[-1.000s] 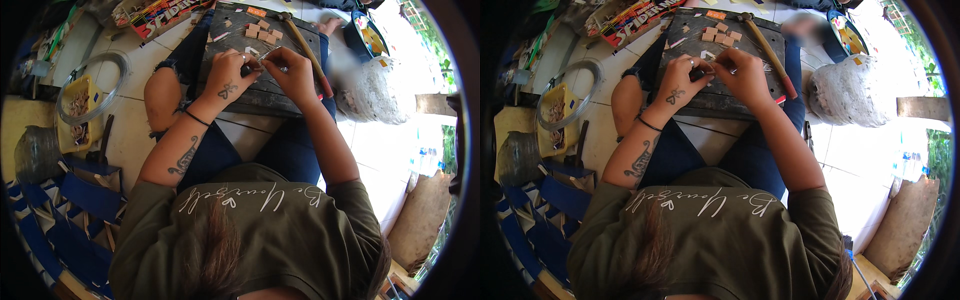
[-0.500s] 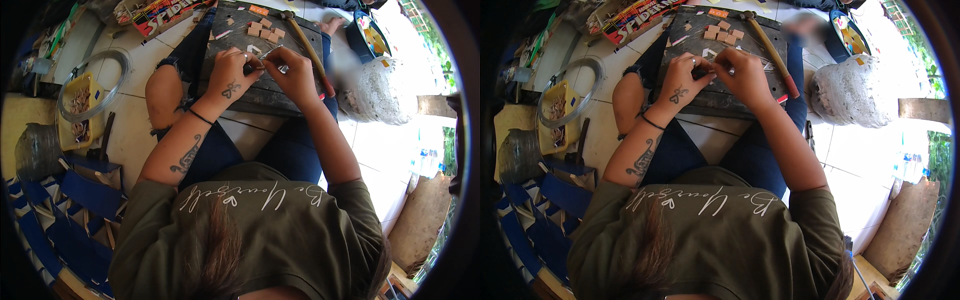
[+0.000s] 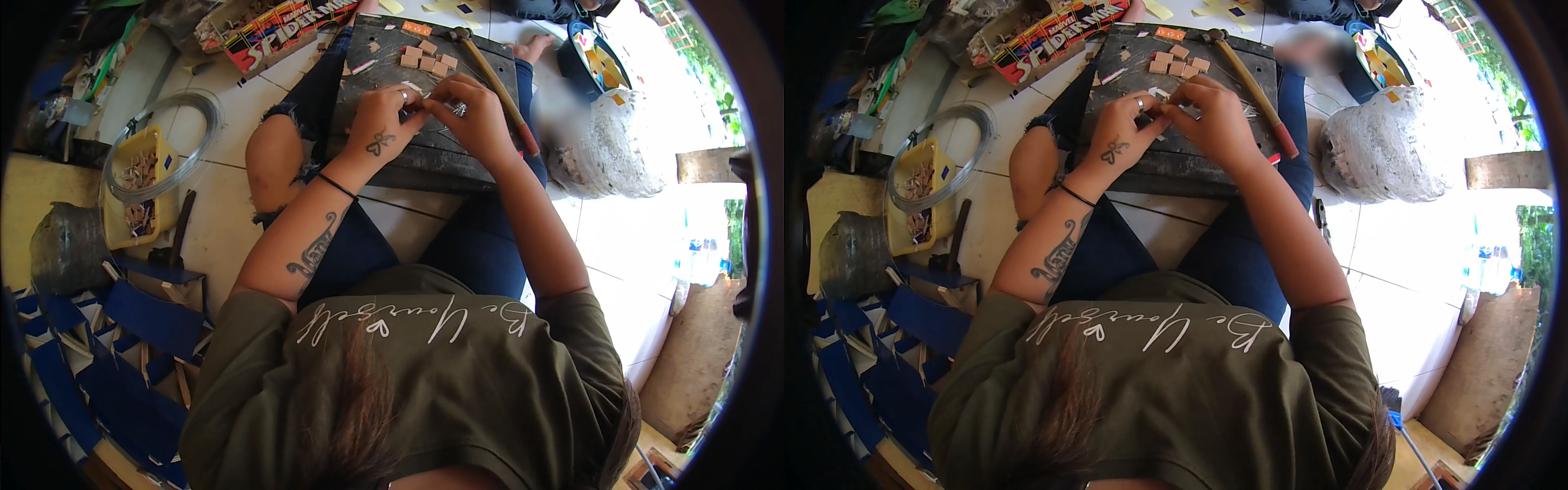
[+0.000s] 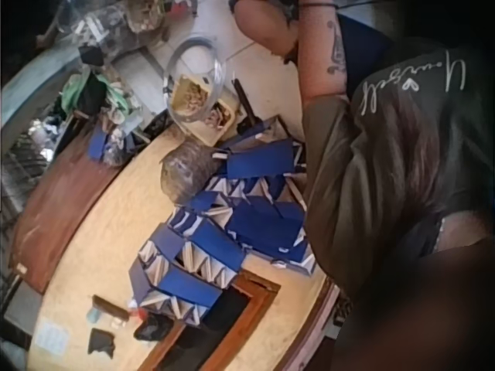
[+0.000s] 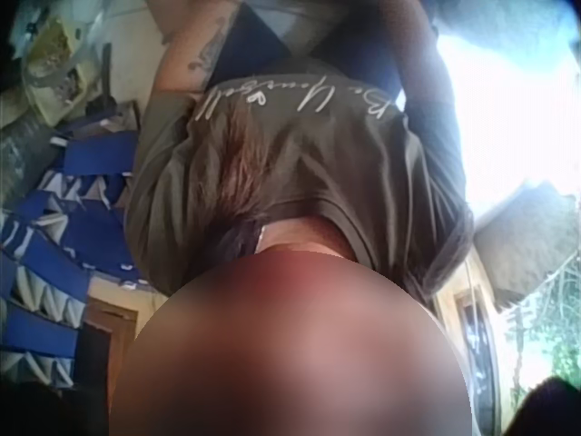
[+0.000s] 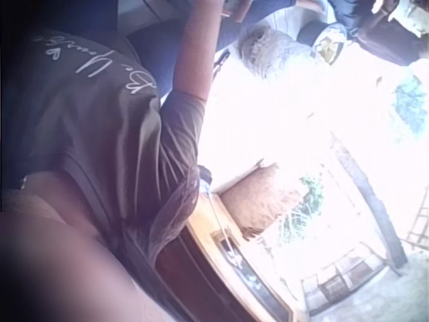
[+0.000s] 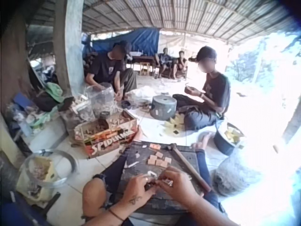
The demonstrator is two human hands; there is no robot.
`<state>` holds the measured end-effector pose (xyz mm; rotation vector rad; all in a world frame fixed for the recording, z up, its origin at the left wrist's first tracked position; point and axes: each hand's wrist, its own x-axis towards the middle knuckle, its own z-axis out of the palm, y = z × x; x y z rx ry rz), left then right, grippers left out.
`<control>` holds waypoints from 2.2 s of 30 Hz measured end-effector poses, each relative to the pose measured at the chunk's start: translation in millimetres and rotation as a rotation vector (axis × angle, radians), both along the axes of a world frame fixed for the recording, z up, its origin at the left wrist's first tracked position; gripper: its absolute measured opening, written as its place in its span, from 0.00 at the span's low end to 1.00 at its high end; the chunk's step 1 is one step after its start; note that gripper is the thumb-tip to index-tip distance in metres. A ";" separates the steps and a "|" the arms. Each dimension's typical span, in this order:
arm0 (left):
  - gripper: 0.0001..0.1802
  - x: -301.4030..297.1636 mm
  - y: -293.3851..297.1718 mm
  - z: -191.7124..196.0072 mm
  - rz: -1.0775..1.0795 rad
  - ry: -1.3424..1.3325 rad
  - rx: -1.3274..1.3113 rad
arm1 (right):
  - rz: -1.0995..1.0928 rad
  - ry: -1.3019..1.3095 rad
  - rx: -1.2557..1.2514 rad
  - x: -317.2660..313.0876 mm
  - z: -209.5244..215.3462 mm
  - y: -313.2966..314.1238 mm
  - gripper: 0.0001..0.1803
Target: The person sits on the floor and repeatedly places small wooden blocks on a dark work surface, then uses a hammer to tap them into place. The person handles the blocks one at a time and adjusts their positions between strikes.
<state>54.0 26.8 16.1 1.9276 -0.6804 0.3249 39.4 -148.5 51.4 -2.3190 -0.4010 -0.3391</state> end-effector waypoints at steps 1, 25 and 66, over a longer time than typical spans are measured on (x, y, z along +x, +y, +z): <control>0.06 -0.2 -0.4 -0.2 -0.008 0.022 -0.020 | -0.038 -0.113 -0.043 1.7 -1.0 -6.1 0.13; 0.08 0.9 -5.3 -2.3 -0.071 0.140 -0.078 | -0.170 0.340 0.048 -133.1 63.7 -35.5 0.26; 0.07 -2.5 -3.5 -0.7 -0.053 0.052 -0.042 | -0.103 0.191 -0.094 -137.9 55.6 -33.3 0.27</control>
